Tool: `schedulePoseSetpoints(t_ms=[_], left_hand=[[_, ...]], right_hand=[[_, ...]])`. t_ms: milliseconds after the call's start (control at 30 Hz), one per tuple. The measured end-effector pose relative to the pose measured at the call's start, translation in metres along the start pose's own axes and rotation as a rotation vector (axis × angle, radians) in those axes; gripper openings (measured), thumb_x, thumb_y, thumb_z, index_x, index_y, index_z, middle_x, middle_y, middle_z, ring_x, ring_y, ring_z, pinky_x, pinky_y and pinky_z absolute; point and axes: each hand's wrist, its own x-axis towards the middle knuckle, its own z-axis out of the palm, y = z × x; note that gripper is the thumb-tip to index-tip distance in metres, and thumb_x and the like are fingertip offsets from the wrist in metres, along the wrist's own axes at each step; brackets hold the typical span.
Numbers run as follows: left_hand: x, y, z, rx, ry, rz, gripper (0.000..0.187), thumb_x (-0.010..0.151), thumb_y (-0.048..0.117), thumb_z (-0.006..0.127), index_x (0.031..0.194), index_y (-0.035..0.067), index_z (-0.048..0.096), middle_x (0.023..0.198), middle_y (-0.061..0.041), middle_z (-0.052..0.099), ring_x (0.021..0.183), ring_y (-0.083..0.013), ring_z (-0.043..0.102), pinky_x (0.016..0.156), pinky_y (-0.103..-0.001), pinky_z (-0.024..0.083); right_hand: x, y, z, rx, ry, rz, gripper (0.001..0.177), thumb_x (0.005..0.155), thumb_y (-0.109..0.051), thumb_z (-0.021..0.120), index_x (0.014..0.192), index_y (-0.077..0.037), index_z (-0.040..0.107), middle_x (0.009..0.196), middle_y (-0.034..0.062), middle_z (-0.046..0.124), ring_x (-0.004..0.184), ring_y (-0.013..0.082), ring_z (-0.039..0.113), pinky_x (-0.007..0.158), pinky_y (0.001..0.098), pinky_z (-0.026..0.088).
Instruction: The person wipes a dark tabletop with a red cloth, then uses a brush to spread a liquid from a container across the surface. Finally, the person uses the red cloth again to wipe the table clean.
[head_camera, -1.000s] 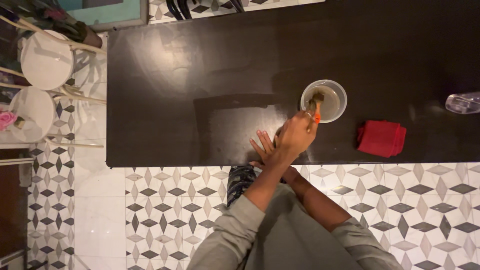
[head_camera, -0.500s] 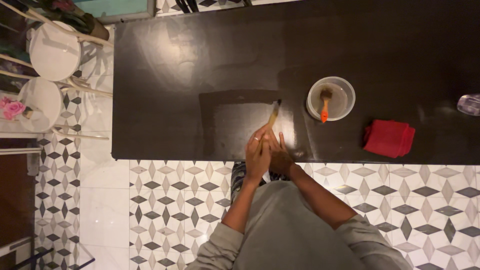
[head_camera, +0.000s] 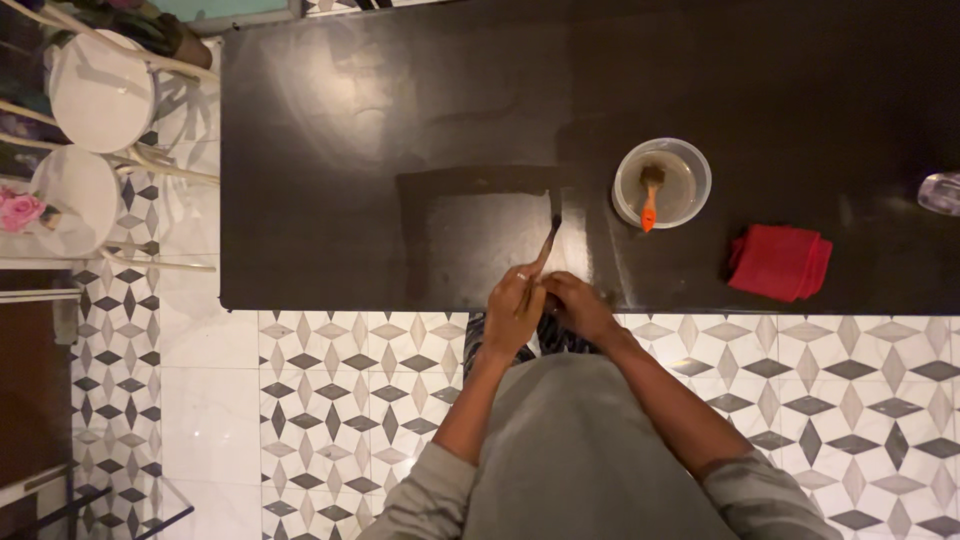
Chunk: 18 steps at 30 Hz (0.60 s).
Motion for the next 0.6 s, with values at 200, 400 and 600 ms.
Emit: schedulePoseSetpoints(t_ms=[200, 400, 600], left_hand=[[-0.050, 0.012, -0.011, 0.142, -0.148, -0.227, 0.018, 0.095, 0.012, 0.062, 0.106, 0.000, 0.068, 0.096, -0.025, 0.070, 0.087, -0.0449, 0.069, 0.072, -0.049, 0.055], [-0.071, 0.030, -0.020, 0.134, -0.173, -0.177, 0.024, 0.092, 0.012, 0.060, 0.112, 0.000, 0.066, 0.101, -0.024, 0.069, 0.083, -0.0435, 0.070, 0.071, -0.048, 0.056], [-0.038, 0.024, -0.003, 0.168, -0.167, -0.139, 0.036, 0.093, 0.008, 0.059, 0.128, 0.001, 0.063, 0.107, -0.025, 0.067, 0.088, -0.0452, 0.067, 0.074, -0.049, 0.054]], right_hand=[[-0.023, -0.008, -0.028, 0.081, 0.228, 0.301, 0.016, 0.083, -0.006, 0.080, 0.098, -0.006, 0.073, 0.095, 0.0117, 0.074, 0.072, 0.0250, 0.073, 0.066, 0.0356, 0.057], [-0.040, 0.010, -0.029, -0.045, 0.249, 0.485, 0.016, 0.082, -0.012, 0.085, 0.092, -0.007, 0.073, 0.089, 0.0109, 0.075, 0.071, 0.0251, 0.071, 0.067, 0.0383, 0.056], [-0.048, 0.013, -0.023, -0.023, 0.220, 0.488, 0.020, 0.078, -0.012, 0.086, 0.090, -0.007, 0.071, 0.088, 0.0097, 0.074, 0.075, 0.0226, 0.072, 0.068, 0.0365, 0.057]])
